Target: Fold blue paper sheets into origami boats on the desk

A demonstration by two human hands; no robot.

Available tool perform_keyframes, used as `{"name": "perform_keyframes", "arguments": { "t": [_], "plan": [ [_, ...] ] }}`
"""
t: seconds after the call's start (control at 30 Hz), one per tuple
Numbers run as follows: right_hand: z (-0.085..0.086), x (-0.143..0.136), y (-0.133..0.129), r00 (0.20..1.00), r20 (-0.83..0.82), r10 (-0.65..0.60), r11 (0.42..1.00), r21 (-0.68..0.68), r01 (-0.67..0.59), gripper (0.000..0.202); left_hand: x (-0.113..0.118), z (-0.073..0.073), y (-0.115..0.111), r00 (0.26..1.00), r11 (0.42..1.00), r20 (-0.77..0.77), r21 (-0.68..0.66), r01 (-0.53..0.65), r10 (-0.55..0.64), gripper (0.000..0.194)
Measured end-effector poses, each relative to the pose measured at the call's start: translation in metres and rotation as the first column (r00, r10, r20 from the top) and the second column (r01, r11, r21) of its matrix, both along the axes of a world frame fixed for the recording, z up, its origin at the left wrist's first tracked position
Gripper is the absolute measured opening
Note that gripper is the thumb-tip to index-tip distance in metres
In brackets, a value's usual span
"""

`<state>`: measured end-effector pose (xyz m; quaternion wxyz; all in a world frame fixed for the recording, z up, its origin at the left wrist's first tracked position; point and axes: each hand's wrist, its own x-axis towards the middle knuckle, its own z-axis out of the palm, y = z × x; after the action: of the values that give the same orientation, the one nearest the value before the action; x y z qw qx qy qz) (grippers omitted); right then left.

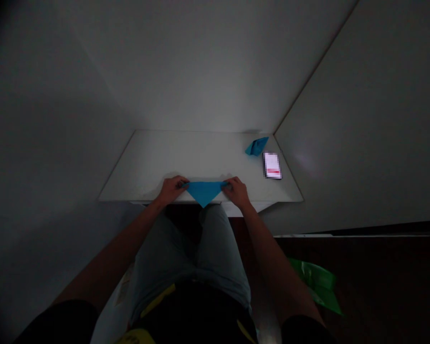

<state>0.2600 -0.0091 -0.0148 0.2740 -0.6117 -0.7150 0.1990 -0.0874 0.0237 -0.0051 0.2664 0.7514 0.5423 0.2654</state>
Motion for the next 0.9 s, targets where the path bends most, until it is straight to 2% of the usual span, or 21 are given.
{"name": "perform_keyframes", "arguments": {
  "t": [0.07,0.17,0.27,0.4,0.53,0.63,0.7,0.9],
  "plan": [
    [0.002,-0.006,0.002,1.0,0.024,-0.01,1.0,-0.013,0.01,0.023,0.001,0.003,-0.001,1.0,1.0,-0.003,-0.014,-0.002,0.002,0.019],
    [0.005,-0.008,0.001,0.996,-0.028,0.088,0.996,0.017,-0.087,0.023,-0.001,0.006,-0.001,0.999,1.0,0.033,-0.011,0.021,-0.021,0.018],
    [0.006,-0.001,-0.005,0.979,-0.034,0.199,0.977,0.079,-0.196,0.028,-0.007,0.007,-0.003,0.991,0.994,0.072,0.002,0.112,-0.112,0.026],
    [0.005,0.01,-0.017,0.962,0.044,0.271,0.954,0.119,-0.274,0.031,-0.014,0.007,-0.011,0.979,0.981,0.07,0.037,0.19,-0.192,0.033],
    [0.008,0.013,-0.034,0.951,0.132,0.281,0.949,0.112,-0.296,0.036,-0.018,0.007,-0.024,0.982,0.979,0.02,0.075,0.187,-0.189,0.021],
    [0.009,0.01,-0.043,0.943,0.214,0.256,0.959,0.067,-0.276,0.049,-0.017,0.008,-0.034,0.984,0.983,-0.031,0.052,0.178,-0.177,0.041],
    [0.008,0.008,-0.046,0.941,0.234,0.244,0.962,0.062,-0.265,0.05,-0.015,0.008,-0.04,0.983,0.983,-0.056,0.046,0.18,-0.177,0.048],
    [0.004,0.005,-0.044,0.963,0.129,0.236,0.966,0.079,-0.248,0.023,-0.011,0.007,-0.046,0.986,0.986,-0.015,-0.012,0.167,-0.167,0.016]
  ]
}}
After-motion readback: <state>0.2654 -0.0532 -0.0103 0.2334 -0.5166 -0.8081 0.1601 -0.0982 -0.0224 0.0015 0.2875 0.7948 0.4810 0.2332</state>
